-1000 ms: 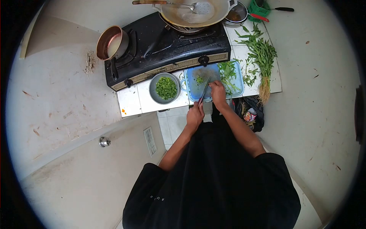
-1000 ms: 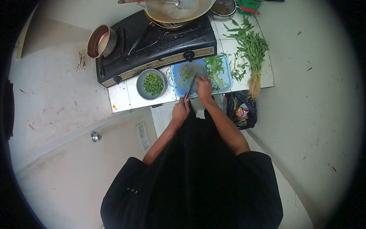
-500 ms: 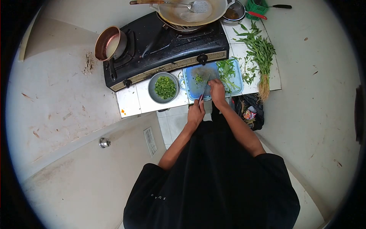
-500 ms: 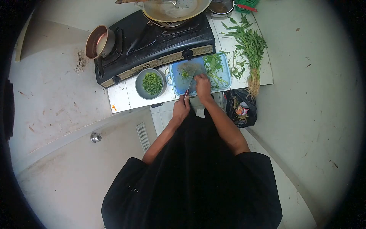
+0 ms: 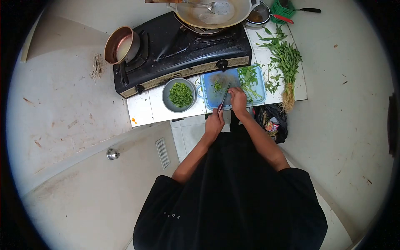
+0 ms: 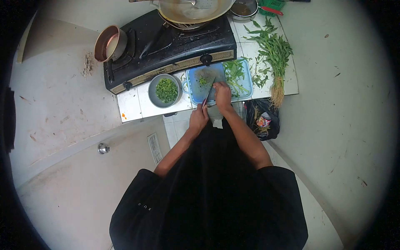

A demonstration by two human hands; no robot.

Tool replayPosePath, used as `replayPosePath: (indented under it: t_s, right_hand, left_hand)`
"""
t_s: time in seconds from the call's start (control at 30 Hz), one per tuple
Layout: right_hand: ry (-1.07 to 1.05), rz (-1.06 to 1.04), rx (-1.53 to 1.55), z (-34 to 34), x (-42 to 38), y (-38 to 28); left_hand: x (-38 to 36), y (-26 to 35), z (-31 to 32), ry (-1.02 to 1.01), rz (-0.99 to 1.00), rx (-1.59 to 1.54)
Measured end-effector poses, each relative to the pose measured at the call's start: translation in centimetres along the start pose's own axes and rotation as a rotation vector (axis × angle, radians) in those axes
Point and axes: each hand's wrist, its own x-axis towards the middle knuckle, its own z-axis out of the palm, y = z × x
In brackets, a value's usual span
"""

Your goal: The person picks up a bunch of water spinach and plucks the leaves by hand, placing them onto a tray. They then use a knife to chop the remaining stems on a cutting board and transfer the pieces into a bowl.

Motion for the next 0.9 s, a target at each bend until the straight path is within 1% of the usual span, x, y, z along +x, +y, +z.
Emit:
replayPosePath:
  t_s: [0.07,0.17,0.23,0.27,0.33,0.47,0.57,0.63,0.8,0.87,0.9]
  right_hand:
    - [0.028,-0.037,-0.021,0.0,-0.1,0.3]
    - [0.0,0.019,0.03,-0.3,-0.3,-0.1]
    - [0.065,-0.07,-0.044,0.0,-0.3,0.3]
    - [0.065,-0.07,-0.046,0.0,-0.4,0.6]
    - [0.044,-0.157,-0.066,0.0,-0.5,0.9]
    - [0.039,-0.203,-0.098,-0.2,-0.8,0.9]
    - [0.019,-0.237,-0.111,-0.1,-0.7,1.0]
    - [0.048,-0.265,-0.123,-0.3,-0.8,0.8]
    - [0.006,-0.218,-0.116,-0.3,-0.9,0.8]
    - [-0.001,-0.199,-0.111,-0.1,-0.9,0.8]
    - [0.008,-0.212,-0.108,-0.2,-0.8,0.8]
  left_hand:
    - [-1.2,-0.6,-0.8,-0.061,-0.031,0.013]
    - [-0.6,-0.5,-1.2,-0.043,-0.031,0.017]
    - [0.1,-0.4,-1.2,-0.04,-0.026,-0.027]
    - [0.2,-0.3,-1.0,-0.041,-0.018,-0.07]
    - [0.2,-0.1,-1.4,-0.055,-0.015,-0.087]
    - [-0.3,0.5,-2.4,-0.075,-0.016,-0.126]
    - [-0.5,0.1,-2.2,-0.067,-0.001,-0.129]
    - [-0.5,-0.2,-1.8,-0.061,-0.008,-0.114]
    - [0.0,0.1,-0.8,-0.051,-0.008,-0.067]
    - [0.8,0.9,0.1,0.011,-0.004,-0.028]
    - [1.3,1.3,0.3,0.01,-0.007,-0.029]
